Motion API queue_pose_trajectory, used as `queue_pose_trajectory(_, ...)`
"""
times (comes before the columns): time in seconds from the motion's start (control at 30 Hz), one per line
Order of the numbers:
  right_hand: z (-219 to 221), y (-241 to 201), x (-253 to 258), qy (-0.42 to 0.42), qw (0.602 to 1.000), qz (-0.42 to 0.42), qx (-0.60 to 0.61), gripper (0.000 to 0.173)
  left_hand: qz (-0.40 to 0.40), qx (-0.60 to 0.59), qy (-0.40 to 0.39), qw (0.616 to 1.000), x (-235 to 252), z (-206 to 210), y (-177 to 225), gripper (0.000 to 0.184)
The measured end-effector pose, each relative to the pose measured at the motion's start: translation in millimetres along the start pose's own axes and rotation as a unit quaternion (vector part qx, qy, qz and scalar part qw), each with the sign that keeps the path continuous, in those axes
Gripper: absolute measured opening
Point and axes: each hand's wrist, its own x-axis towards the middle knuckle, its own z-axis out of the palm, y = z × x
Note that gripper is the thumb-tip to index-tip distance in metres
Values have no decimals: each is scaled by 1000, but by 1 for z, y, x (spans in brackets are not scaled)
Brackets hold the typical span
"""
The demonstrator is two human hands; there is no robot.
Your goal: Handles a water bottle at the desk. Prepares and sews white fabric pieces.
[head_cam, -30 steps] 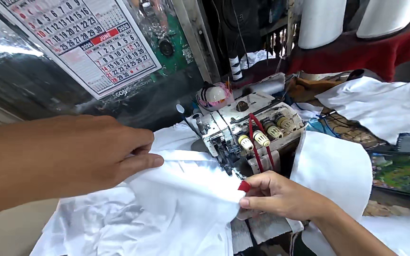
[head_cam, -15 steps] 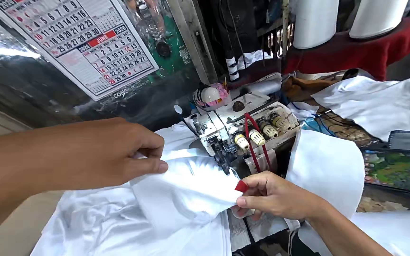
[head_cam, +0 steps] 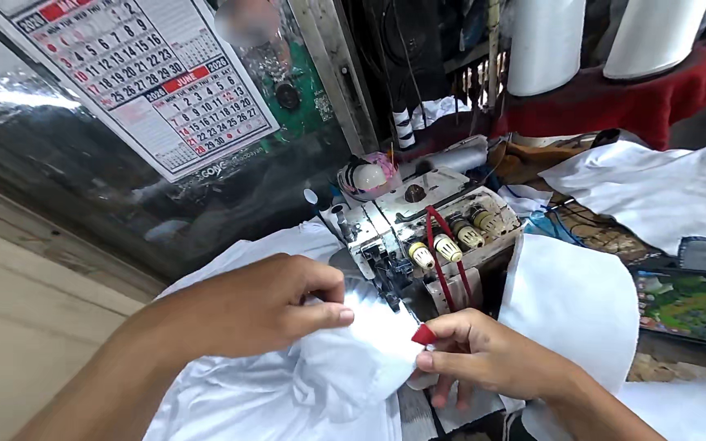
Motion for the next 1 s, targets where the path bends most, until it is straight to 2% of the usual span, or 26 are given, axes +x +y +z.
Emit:
queue_pose_trajectory(0.23,8,-2,-1,54,998,18,-24,27,-1,0,43,999,-1,13,-21,19)
queue_pose_trajectory(0.33,27,-5,7,75,989,24,-129,29,-5,13,129,992,-21,46,-64,24)
queue_pose_trajectory(0.4,39,-8,19,41,971,43,-232,46,-4,10,192,981,-36,70,-87,31)
queue_pose_trajectory(0.47,47,-12,34,-10,946,86,-313,64,8,-23,257,966,-49,83,-93,34)
queue_pose_trajectory(0.53,52,-9,41,-25,943,70,-324,63,-10,-17,302,953,-66,81,-82,32)
queue_pose_trajectory(0.57,53,-6,37,-28,950,44,-307,54,-23,-8,289,957,-76,77,-71,32)
queue_pose_trajectory(0.63,53,3,16,4,973,-10,-232,37,-19,-41,201,979,-89,73,-44,35)
queue_pose_trajectory(0.7,44,10,-12,136,978,8,-156,23,28,-119,134,983,-76,91,-19,33)
queue_pose_trajectory(0.77,32,13,-27,246,959,50,-130,23,79,-163,142,973,-57,123,-16,31)
queue_pose_trajectory(0.83,31,13,-39,234,961,32,-143,26,107,-193,154,963,-51,135,-23,29)
queue_pose_trajectory(0.9,42,11,-47,214,969,-9,-123,27,93,-220,150,959,-62,133,-25,26)
queue_pose_trajectory(0.93,47,10,-49,234,967,-18,-100,27,85,-229,143,959,-64,133,-24,26)
queue_pose_trajectory(1.0,61,1,-43,329,941,-2,-81,24,74,-228,142,960,-64,142,-18,24)
